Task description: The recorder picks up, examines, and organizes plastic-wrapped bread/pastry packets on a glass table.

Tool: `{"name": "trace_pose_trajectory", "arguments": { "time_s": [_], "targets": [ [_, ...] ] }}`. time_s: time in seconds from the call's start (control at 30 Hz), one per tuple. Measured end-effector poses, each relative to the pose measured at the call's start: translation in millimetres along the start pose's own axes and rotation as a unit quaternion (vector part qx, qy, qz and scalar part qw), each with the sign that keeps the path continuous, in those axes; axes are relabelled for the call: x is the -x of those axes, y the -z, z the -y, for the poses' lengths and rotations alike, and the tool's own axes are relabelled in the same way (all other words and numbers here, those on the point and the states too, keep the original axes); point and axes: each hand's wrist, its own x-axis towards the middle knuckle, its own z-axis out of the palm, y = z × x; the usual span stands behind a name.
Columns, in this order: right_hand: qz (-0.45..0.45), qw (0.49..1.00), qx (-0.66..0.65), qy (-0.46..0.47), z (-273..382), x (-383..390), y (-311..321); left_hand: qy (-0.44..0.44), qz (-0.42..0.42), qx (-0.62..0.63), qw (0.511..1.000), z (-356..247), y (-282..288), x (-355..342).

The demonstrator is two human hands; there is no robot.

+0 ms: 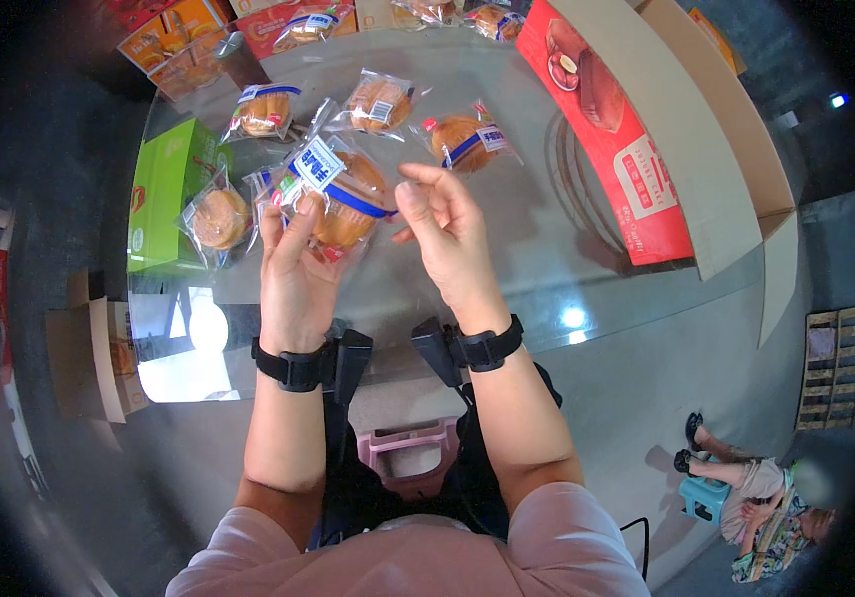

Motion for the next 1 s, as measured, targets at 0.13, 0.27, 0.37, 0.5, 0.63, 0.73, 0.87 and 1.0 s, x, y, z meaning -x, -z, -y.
{"name": "trace_pose_trajectory", "arguments": {
  "time_s": [0.13,0.27,0.37,0.5,0.63,0.73,0.87,1.0],
  "targets": [
    [-0.007,1.000,-0.024,0.009,-5,-1,-2,0.036,-0.019,0.017,0.999,2,3,0],
    [-0.025,0.998,-0.054,0.013,-3,-3,0,0.047,-0.015,0.026,0.998,1,4,1],
    [-0.019,0.999,-0.041,-0.005,-1,-3,7,0.070,-0.021,0.017,0.997,0,3,-1],
    [-0.029,0.996,-0.087,0.013,-1,-5,7,0.085,-0.013,0.020,0.996,0,-1,1],
    [-0.073,0.985,-0.141,0.060,1,-7,9,0.086,0.053,-0.023,0.995,5,-6,7],
    [-0.069,0.986,-0.139,0.065,2,-6,11,0.073,0.048,-0.020,0.996,12,-2,4],
    [-0.045,0.989,-0.129,0.059,7,-3,13,0.040,0.045,-0.022,0.998,11,-2,3],
    [-0.035,0.987,-0.150,0.053,5,-3,15,0.030,0.044,-0.034,0.998,9,-3,4]
  ]
}}
